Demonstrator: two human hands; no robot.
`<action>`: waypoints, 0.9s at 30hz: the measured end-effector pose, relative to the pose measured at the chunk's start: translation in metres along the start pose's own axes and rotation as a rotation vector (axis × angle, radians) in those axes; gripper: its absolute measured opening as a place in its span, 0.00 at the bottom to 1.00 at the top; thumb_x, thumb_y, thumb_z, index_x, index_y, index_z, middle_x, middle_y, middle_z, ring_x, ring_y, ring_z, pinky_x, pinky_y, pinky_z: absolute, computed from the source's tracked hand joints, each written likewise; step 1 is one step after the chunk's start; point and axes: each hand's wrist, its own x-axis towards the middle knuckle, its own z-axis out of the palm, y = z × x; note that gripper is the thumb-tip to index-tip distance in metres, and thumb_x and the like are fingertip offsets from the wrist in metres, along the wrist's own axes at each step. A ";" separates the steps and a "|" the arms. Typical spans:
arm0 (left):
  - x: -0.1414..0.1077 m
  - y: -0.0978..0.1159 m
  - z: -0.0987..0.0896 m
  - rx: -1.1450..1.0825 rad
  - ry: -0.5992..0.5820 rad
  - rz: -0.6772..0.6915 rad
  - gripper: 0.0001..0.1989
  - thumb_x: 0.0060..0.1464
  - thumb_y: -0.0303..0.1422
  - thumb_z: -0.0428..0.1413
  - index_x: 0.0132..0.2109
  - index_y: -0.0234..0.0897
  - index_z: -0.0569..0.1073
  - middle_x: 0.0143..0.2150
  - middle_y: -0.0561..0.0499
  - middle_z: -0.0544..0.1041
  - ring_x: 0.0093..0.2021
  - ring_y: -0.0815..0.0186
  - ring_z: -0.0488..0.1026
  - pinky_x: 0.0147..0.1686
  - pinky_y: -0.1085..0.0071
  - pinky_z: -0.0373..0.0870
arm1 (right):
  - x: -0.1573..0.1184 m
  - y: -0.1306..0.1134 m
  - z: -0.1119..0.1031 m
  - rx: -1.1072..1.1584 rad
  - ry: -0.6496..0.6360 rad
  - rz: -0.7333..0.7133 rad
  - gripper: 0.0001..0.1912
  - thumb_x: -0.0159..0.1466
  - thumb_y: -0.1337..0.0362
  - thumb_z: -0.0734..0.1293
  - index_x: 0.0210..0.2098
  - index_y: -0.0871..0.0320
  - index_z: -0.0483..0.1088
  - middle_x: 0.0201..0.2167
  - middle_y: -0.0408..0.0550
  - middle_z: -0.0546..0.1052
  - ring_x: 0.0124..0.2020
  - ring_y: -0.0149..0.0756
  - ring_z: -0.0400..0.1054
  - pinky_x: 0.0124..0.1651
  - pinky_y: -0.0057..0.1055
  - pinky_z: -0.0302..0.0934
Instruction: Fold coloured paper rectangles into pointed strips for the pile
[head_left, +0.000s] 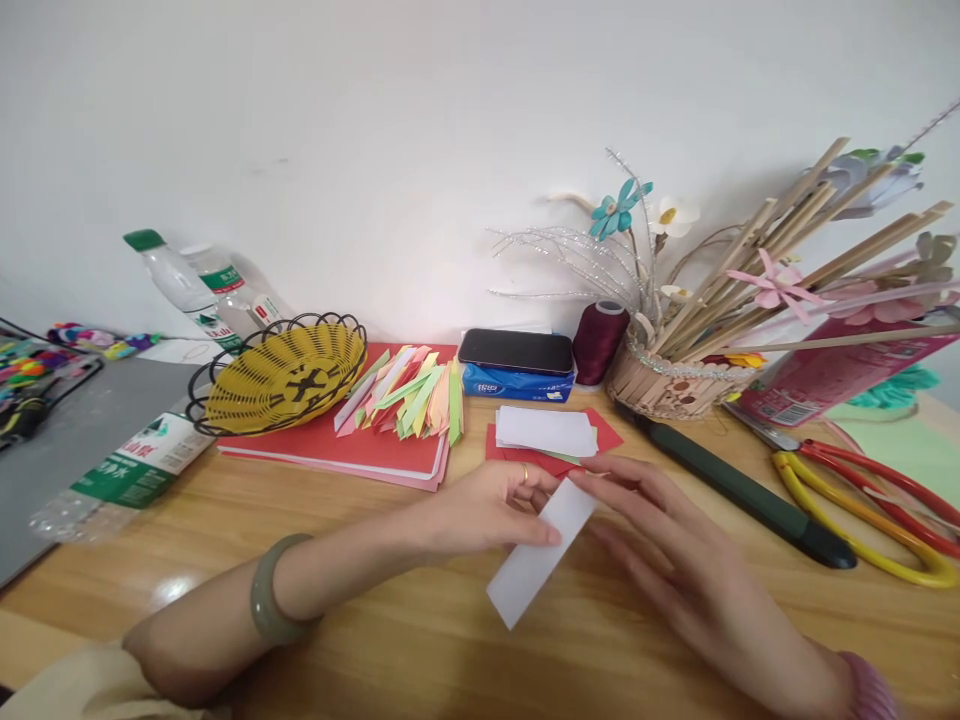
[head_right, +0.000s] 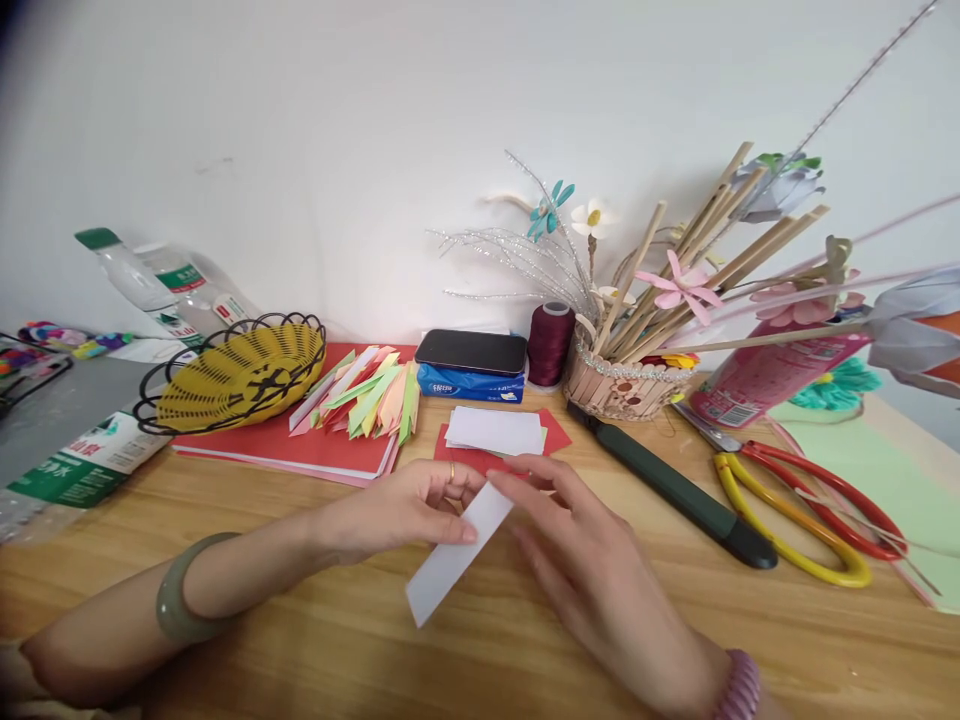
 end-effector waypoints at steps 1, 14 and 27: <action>0.000 -0.001 0.000 0.004 -0.008 -0.003 0.14 0.43 0.14 0.56 0.38 0.31 0.73 0.30 0.54 0.75 0.30 0.75 0.70 0.31 0.80 0.65 | 0.001 0.000 0.000 0.013 -0.022 -0.034 0.16 0.64 0.70 0.59 0.50 0.53 0.66 0.48 0.52 0.71 0.47 0.35 0.68 0.44 0.30 0.67; -0.002 0.000 -0.007 0.332 -0.112 -0.002 0.14 0.51 0.30 0.57 0.46 0.33 0.76 0.42 0.49 0.78 0.41 0.66 0.73 0.42 0.72 0.66 | -0.007 0.015 -0.002 -0.078 -0.046 -0.128 0.13 0.64 0.71 0.60 0.47 0.55 0.66 0.38 0.49 0.74 0.39 0.34 0.69 0.37 0.29 0.66; 0.002 0.000 -0.016 0.207 -0.078 -0.057 0.18 0.36 0.26 0.64 0.41 0.34 0.77 0.36 0.52 0.78 0.35 0.70 0.72 0.37 0.76 0.66 | 0.007 0.003 -0.010 0.191 -0.165 0.125 0.11 0.66 0.65 0.58 0.36 0.54 0.72 0.32 0.45 0.77 0.32 0.32 0.72 0.32 0.25 0.67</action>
